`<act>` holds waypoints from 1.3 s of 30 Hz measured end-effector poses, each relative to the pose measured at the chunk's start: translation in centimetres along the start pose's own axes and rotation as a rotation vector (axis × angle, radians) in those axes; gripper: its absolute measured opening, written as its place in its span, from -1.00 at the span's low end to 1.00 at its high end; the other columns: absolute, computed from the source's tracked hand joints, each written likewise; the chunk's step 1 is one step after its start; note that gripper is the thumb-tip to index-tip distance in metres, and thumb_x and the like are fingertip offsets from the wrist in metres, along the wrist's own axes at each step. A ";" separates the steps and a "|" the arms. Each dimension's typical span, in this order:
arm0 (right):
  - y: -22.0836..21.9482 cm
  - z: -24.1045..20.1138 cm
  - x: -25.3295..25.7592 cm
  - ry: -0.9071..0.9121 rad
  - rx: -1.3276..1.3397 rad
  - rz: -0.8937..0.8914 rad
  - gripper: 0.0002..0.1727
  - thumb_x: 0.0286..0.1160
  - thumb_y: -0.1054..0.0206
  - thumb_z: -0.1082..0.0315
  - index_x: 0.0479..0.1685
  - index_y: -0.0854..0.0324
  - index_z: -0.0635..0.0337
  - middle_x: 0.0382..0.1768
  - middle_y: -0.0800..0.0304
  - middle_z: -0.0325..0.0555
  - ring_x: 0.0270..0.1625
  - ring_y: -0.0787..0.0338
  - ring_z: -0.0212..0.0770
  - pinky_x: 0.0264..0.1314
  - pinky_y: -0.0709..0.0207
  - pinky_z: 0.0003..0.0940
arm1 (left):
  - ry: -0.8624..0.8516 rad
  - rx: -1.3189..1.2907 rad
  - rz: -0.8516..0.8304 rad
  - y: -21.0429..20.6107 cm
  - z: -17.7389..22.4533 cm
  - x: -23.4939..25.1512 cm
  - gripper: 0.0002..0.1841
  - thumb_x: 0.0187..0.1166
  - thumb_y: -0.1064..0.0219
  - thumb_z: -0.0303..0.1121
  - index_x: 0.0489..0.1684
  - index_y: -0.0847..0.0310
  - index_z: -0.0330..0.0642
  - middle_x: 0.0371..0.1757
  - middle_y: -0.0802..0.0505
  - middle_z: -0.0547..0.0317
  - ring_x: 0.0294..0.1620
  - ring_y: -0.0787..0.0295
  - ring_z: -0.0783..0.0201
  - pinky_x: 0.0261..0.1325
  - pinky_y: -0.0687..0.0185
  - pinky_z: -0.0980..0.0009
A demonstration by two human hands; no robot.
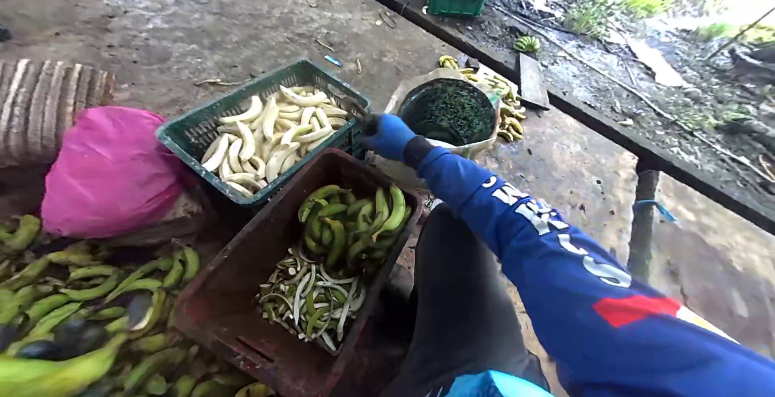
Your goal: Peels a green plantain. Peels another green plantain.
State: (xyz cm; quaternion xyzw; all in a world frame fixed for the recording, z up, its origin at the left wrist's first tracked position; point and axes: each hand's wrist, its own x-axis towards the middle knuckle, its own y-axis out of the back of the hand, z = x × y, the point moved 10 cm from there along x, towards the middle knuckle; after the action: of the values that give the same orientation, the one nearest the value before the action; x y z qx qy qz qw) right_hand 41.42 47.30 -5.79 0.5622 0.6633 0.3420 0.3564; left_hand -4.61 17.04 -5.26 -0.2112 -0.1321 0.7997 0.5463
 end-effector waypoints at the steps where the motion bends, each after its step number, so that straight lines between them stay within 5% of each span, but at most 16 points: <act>1: 0.0 -0.8 -0.4 -0.005 -0.024 0.002 -0.55 0.45 -0.47 0.06 0.24 -0.72 0.08 0.04 -0.88 0.03 0.13 -0.86 0.05 0.23 -0.67 0.24 | -0.007 -0.162 -0.106 0.9 -1.2 2.2 -0.73 0.77 0.18 -0.52 0.04 -0.45 -0.45 -0.11 -0.77 -0.08 -0.05 -0.79 0.15 0.12 -0.76 0.27; 3: 0.6 -1.9 -2.2 -0.026 -0.007 0.070 -0.49 0.51 -0.42 0.11 0.43 -0.59 0.04 0.16 -0.84 0.04 0.23 -0.83 0.08 0.26 -0.67 0.26 | 0.003 -0.343 -0.193 0.2 -3.5 5.1 -0.40 0.83 0.23 0.09 0.10 -0.52 -0.30 -0.07 -0.81 -0.12 -0.06 -0.83 0.09 0.01 -0.83 0.19; 4: 0.7 -2.1 -3.2 -0.024 0.026 0.112 -0.46 0.55 -0.40 0.11 0.51 -0.53 0.02 0.22 -0.81 0.04 0.26 -0.81 0.08 0.29 -0.66 0.25 | -0.018 -0.378 -0.222 -0.8 -4.0 5.3 -0.30 0.78 0.29 0.24 0.09 -0.54 -0.25 -0.09 -0.82 -0.08 -0.08 -0.84 0.11 -0.05 -0.85 0.20; 7: 0.3 -2.6 -5.8 -0.039 0.047 0.168 -0.35 0.61 -0.33 -0.06 0.65 -0.42 -0.05 0.23 -0.83 0.03 0.24 -0.84 0.10 0.28 -0.67 0.28 | -0.076 -0.443 -0.302 -4.1 -4.9 4.3 -0.52 0.78 0.07 0.06 0.02 -0.62 -0.13 -0.11 -0.83 0.05 -0.08 -0.84 0.19 -0.05 -0.85 0.20; 9: 0.3 -2.9 -6.7 -0.044 0.085 0.180 -0.30 0.59 -0.33 -0.14 0.67 -0.38 -0.05 0.18 -0.86 0.01 0.21 -0.86 0.07 0.29 -0.68 0.26 | -0.122 -0.317 -0.277 -6.2 -4.7 3.4 -0.59 0.81 0.11 -0.03 0.00 -0.64 -0.02 -0.12 -0.83 0.17 -0.11 -0.82 0.29 -0.10 -0.83 0.30; 11: 0.2 -3.3 -7.3 -0.030 0.212 0.196 -0.24 0.55 -0.39 -0.13 0.65 -0.37 0.07 0.13 -0.86 0.02 0.14 -0.88 0.02 0.26 -0.73 0.18 | -0.129 -0.284 -0.184 -7.9 -4.2 3.0 -0.58 0.87 0.20 -0.04 0.04 -0.59 -0.01 -0.06 -0.82 0.18 -0.01 -0.80 0.25 0.06 -0.79 0.22; 15: -3.6 -5.2 -8.6 0.014 0.558 0.031 -0.28 0.35 -0.53 0.13 0.53 -0.38 0.12 -0.01 -0.78 0.01 -0.12 -0.84 -0.08 -0.08 -0.80 0.03 | -0.153 -0.277 -0.120 -7.4 -5.2 2.7 -0.67 0.83 -0.08 -0.07 0.33 -0.56 0.00 0.21 -0.78 0.17 0.22 -0.76 0.20 0.30 -0.74 0.18; 18: -7.9 -7.9 -11.8 0.143 0.638 -0.157 -0.45 0.52 -0.44 0.12 0.48 -0.46 -0.04 -0.11 -0.82 -0.05 -0.34 -0.79 -0.09 -0.43 -0.70 -0.08 | -0.144 -0.259 -0.044 -6.0 -6.3 1.6 -0.56 0.78 -0.21 -0.09 0.57 -0.42 0.08 0.38 -0.71 0.13 0.35 -0.71 0.13 0.37 -0.71 0.12; 21: -10.1 -12.6 -15.3 0.290 0.582 -0.191 -0.44 0.68 -0.31 0.08 0.63 -0.35 -0.07 -0.14 -0.84 -0.06 -0.34 -0.85 -0.10 -0.37 -0.80 -0.04 | -0.211 0.059 0.098 -5.1 -5.8 1.4 -0.45 0.71 -0.32 -0.07 0.69 -0.30 0.27 0.45 -0.70 0.20 0.31 -0.74 0.15 0.24 -0.77 0.10; 25: -13.3 -16.6 -16.7 0.432 0.518 -0.213 -0.43 0.66 -0.28 0.06 0.62 -0.40 0.00 -0.38 -0.75 -0.21 -0.48 -0.73 -0.27 -0.46 -0.72 -0.15 | -0.331 0.520 0.281 -5.3 -4.3 1.4 -0.37 0.59 -0.45 -0.06 0.66 -0.35 0.27 0.30 -0.79 0.28 0.16 -0.80 0.23 0.08 -0.82 0.13; 30: -16.2 -17.9 -16.2 0.417 0.519 -0.291 -0.51 0.68 -0.25 0.05 0.50 -0.49 0.04 -0.46 -0.73 -0.22 -0.53 -0.71 -0.26 -0.47 -0.70 -0.15 | -0.435 0.510 0.196 -7.0 -5.0 1.9 -0.35 0.57 -0.48 -0.16 0.66 -0.33 0.11 0.33 -0.77 0.28 0.26 -0.77 0.31 0.27 -0.79 0.26; 34: -21.7 -15.3 -16.0 0.260 0.313 -0.609 -0.57 0.73 -0.20 -0.05 0.23 -0.57 0.10 -0.41 -0.75 -0.06 -0.41 -0.79 -0.09 -0.31 -0.72 0.03 | -0.421 0.425 0.174 -6.8 -5.3 1.9 -0.37 0.61 -0.45 -0.19 0.68 -0.33 0.04 0.36 -0.76 0.14 0.27 -0.78 0.15 0.27 -0.81 0.10; 36: -22.2 -14.0 -15.4 0.247 0.240 -0.596 -0.49 0.69 -0.23 -0.11 0.42 -0.55 0.01 -0.29 -0.82 -0.03 -0.28 -0.83 -0.01 -0.17 -0.72 0.17 | -0.350 0.350 0.178 -6.0 -4.5 2.1 -0.39 0.69 -0.35 -0.10 0.72 -0.28 0.13 0.37 -0.76 0.17 0.26 -0.80 0.15 0.25 -0.82 0.10; 39: -18.6 -15.5 -15.4 0.388 0.295 -0.425 -0.26 0.63 -0.19 -0.27 0.73 -0.36 -0.15 -0.05 -0.83 -0.08 -0.18 -0.83 -0.09 -0.10 -0.75 0.15 | -0.189 0.212 0.143 -4.1 -4.9 1.4 -0.53 0.80 -0.07 0.10 0.64 -0.36 0.31 0.20 -0.79 0.23 0.01 -0.81 0.24 -0.03 -0.81 0.26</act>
State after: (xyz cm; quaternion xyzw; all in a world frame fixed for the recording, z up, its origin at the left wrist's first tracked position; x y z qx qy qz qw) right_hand 20.54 28.78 -12.39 0.3809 0.8639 0.2608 0.2016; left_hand 0.73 19.75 -8.03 -0.0849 -0.0823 0.8624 0.4923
